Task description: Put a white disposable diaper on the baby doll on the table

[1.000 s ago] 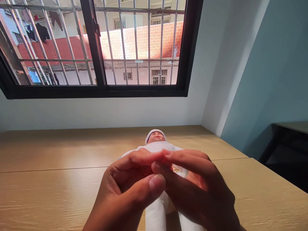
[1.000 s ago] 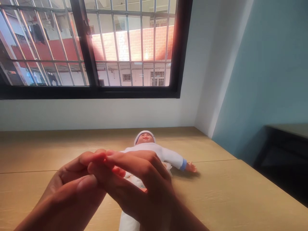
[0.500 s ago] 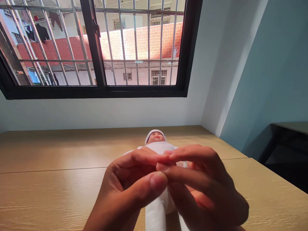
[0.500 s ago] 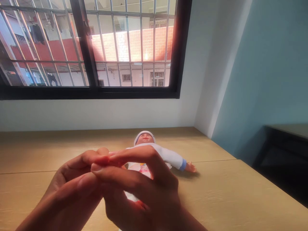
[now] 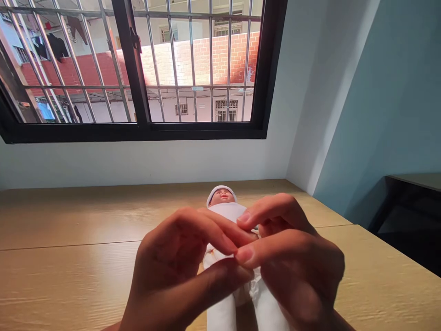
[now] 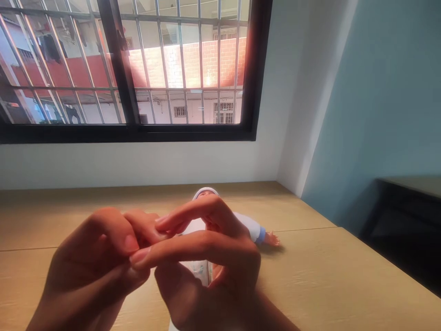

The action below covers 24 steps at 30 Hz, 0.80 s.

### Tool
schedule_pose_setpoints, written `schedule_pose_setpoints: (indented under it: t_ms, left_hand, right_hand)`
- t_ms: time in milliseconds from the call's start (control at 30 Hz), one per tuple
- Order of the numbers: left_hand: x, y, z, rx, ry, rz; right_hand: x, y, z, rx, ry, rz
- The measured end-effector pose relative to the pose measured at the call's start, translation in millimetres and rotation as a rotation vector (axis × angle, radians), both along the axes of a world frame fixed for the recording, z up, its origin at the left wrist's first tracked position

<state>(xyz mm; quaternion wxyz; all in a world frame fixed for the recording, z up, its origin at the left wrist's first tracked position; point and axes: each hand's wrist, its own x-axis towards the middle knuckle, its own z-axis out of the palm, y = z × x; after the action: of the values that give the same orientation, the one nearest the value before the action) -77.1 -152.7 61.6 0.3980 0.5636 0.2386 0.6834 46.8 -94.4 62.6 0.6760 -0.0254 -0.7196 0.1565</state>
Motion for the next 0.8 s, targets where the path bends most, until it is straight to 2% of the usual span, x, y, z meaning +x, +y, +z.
schedule_pose_setpoints:
  t_ms: [167,367,567,667,800]
  left_hand:
    - [1.1,1.2,0.4,-0.005,-0.015,-0.021]
    - [0.0,0.1,-1.2,-0.034,0.001,-0.019]
    - [-0.4,1.2,-0.4,-0.008,0.018,-0.025]
    - [0.7,1.9,1.3,0.08,0.068,0.037]
    - [0.3,-0.2,1.5,0.166,0.181,0.192]
  right_hand:
    - [-3.2,-1.4,-0.1,0.003,0.032,0.032]
    - [-9.4,-6.8,-2.7,-0.065,0.132,-0.026]
    - [-8.5,-5.2,-4.4,-0.049,0.111,-0.004]
    - [-6.0,-3.6,-4.2,-0.057,0.117,0.013]
    - [-0.2,-2.6,-1.6,-0.003,-0.037,0.019]
